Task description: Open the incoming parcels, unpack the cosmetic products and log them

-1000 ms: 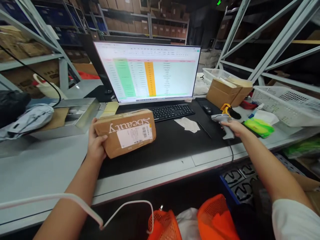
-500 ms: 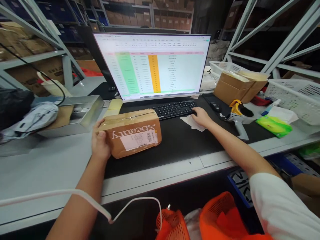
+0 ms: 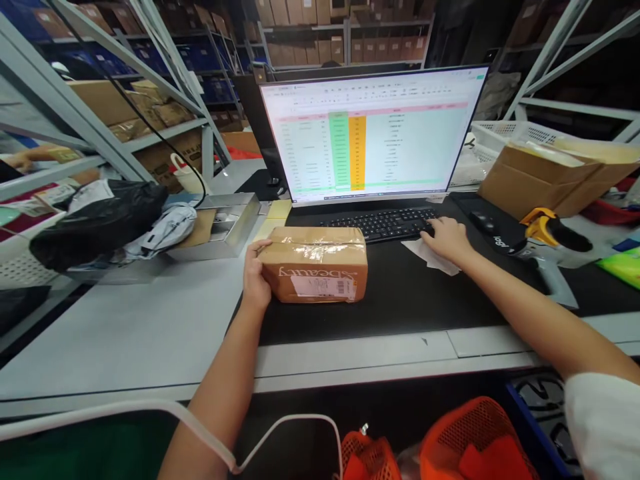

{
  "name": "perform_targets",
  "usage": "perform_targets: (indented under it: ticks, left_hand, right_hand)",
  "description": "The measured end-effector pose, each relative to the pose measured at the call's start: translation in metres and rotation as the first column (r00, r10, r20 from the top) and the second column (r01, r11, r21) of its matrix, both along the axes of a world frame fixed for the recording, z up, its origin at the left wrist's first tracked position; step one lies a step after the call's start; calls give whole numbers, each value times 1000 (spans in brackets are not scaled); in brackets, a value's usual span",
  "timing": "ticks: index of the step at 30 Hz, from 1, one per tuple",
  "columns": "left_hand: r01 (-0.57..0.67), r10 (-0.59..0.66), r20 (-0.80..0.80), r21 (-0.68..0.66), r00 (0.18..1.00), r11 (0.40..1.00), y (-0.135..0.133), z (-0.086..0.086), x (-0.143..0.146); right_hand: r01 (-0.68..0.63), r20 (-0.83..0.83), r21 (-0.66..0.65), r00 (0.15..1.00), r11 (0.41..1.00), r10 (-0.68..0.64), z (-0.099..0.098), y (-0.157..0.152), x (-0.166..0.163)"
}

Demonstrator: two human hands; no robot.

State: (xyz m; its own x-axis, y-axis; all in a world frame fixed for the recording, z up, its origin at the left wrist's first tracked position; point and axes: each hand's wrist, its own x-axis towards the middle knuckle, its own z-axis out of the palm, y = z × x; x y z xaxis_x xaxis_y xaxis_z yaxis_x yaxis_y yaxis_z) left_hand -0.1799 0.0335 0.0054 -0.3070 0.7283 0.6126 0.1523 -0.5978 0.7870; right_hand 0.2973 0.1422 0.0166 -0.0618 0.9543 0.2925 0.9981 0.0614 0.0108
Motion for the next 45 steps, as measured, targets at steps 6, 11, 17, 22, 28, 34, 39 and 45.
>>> perform_targets:
  ticks: [6,11,17,22,28,34,39,45]
  left_hand:
    - [-183,183,-12,-38,983,982,-1,13,2]
    - [-375,393,-140,139,909,916,-4,26,11]
    - [-310,437,-563,310,702,899,-45,49,59]
    - [-275,398,-745,291,535,916,-67,51,128]
    - [-238,376,-735,291,565,927,-39,57,129]
    - [-153,373,-696,359,614,921,-48,55,107]
    - [-174,467,-603,479,647,860,-55,43,112]
    - [-144,459,-588,502,666,853,-57,36,109]
  right_hand:
    - [261,171,-139,956,955,-237,-17,-83,90]
    - [230,189,-133,961,964,-204,-30,-120,100]
    - [158,80,-58,985,986,-153,-32,-127,100]
    - [146,84,-39,986,988,-143,-30,-141,101]
    - [117,82,-73,990,990,-111,-26,-145,102]
    - [23,-333,119,943,993,18,-15,-167,75]
    - [-507,-330,266,751,820,572,20,-203,-23]
    - [-685,-173,323,635,652,753,50,-202,-91]
